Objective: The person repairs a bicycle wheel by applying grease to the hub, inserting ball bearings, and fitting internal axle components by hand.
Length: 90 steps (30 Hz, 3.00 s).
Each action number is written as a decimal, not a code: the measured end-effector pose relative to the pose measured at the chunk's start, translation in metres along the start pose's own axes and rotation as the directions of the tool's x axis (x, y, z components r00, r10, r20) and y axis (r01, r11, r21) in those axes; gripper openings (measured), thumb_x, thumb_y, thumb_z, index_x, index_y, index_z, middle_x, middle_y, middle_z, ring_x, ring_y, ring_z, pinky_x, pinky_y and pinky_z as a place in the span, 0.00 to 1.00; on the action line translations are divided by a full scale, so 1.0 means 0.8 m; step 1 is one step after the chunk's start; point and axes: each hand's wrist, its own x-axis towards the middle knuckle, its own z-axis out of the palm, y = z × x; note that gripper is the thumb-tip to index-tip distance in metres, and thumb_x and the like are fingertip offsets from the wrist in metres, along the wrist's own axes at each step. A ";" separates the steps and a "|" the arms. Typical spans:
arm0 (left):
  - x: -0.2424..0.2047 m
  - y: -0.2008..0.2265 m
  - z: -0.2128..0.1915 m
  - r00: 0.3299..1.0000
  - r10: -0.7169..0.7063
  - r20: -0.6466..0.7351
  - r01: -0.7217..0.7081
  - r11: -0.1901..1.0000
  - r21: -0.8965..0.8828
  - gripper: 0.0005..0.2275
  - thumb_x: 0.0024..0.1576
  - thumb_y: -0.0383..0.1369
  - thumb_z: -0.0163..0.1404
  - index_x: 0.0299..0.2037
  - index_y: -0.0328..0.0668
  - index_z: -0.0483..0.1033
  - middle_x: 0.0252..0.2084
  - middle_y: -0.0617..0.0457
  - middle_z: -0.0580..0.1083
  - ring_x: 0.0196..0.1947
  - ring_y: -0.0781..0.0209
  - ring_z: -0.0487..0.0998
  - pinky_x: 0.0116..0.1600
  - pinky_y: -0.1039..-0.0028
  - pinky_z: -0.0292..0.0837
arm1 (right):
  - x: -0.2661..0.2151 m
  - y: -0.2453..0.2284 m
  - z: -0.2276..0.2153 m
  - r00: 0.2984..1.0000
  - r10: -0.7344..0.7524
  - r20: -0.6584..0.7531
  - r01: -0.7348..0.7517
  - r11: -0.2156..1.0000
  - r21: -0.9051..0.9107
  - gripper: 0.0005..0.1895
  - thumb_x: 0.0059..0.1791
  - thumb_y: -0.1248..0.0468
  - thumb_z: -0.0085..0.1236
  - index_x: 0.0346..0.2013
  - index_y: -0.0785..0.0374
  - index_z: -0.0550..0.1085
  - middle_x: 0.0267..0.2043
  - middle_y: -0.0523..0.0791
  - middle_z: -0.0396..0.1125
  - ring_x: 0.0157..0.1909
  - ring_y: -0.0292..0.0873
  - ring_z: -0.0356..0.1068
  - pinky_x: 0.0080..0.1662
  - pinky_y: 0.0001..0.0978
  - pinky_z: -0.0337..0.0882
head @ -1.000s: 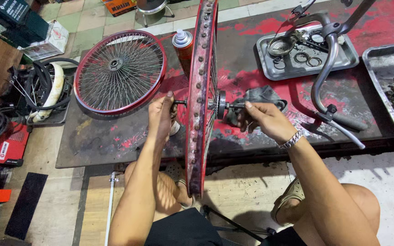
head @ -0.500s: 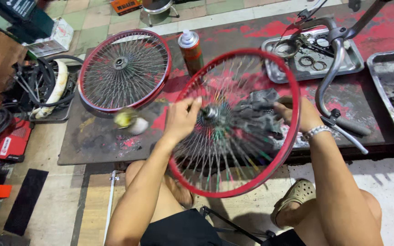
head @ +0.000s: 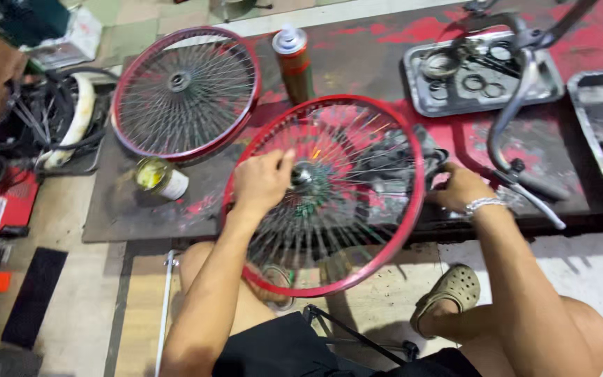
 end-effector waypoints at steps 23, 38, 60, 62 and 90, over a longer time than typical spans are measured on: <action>-0.167 0.273 0.178 0.909 -0.090 0.408 0.365 0.646 -0.671 0.29 0.59 0.32 0.54 0.70 0.36 0.57 0.41 0.44 0.77 0.41 0.50 0.79 0.47 0.61 0.75 | -0.047 0.089 0.006 0.970 -0.025 -0.240 0.094 0.955 0.280 0.24 0.40 0.64 0.65 0.51 0.61 0.78 0.46 0.51 0.77 0.48 0.50 0.78 0.51 0.39 0.74; -0.121 0.235 0.220 0.853 -0.185 0.488 0.264 0.960 -0.096 0.23 0.63 0.42 0.43 0.70 0.57 0.63 0.53 0.37 0.75 0.37 0.29 0.79 0.47 0.43 0.72 | -0.133 0.044 0.009 0.961 -0.075 0.266 0.057 0.996 0.073 0.48 0.42 0.57 0.59 0.74 0.31 0.51 0.35 0.56 0.75 0.37 0.52 0.78 0.47 0.44 0.75; -0.081 0.365 0.174 0.929 0.276 0.246 -0.094 0.820 -0.564 0.13 0.55 0.27 0.53 0.50 0.32 0.75 0.48 0.39 0.76 0.51 0.38 0.74 0.55 0.56 0.69 | -0.147 0.129 -0.098 0.942 0.183 -0.283 -0.091 0.946 0.310 0.17 0.49 0.54 0.61 0.47 0.61 0.80 0.46 0.54 0.77 0.48 0.53 0.77 0.52 0.42 0.74; -0.074 0.385 0.188 0.915 0.313 0.257 -0.096 0.784 -0.613 0.11 0.56 0.27 0.52 0.48 0.34 0.77 0.47 0.41 0.77 0.49 0.39 0.76 0.54 0.58 0.70 | -0.150 0.185 -0.109 0.869 0.314 -0.382 -0.129 0.889 0.439 0.18 0.50 0.57 0.60 0.52 0.61 0.77 0.48 0.52 0.77 0.47 0.51 0.78 0.51 0.41 0.75; -0.031 0.486 0.275 0.863 0.400 0.310 -0.146 0.783 -0.605 0.07 0.57 0.28 0.52 0.43 0.37 0.79 0.42 0.47 0.78 0.44 0.44 0.77 0.49 0.61 0.71 | -0.167 0.274 -0.135 0.810 0.533 -0.245 -0.345 0.771 0.535 0.27 0.45 0.57 0.60 0.59 0.54 0.73 0.44 0.53 0.76 0.46 0.55 0.77 0.50 0.43 0.74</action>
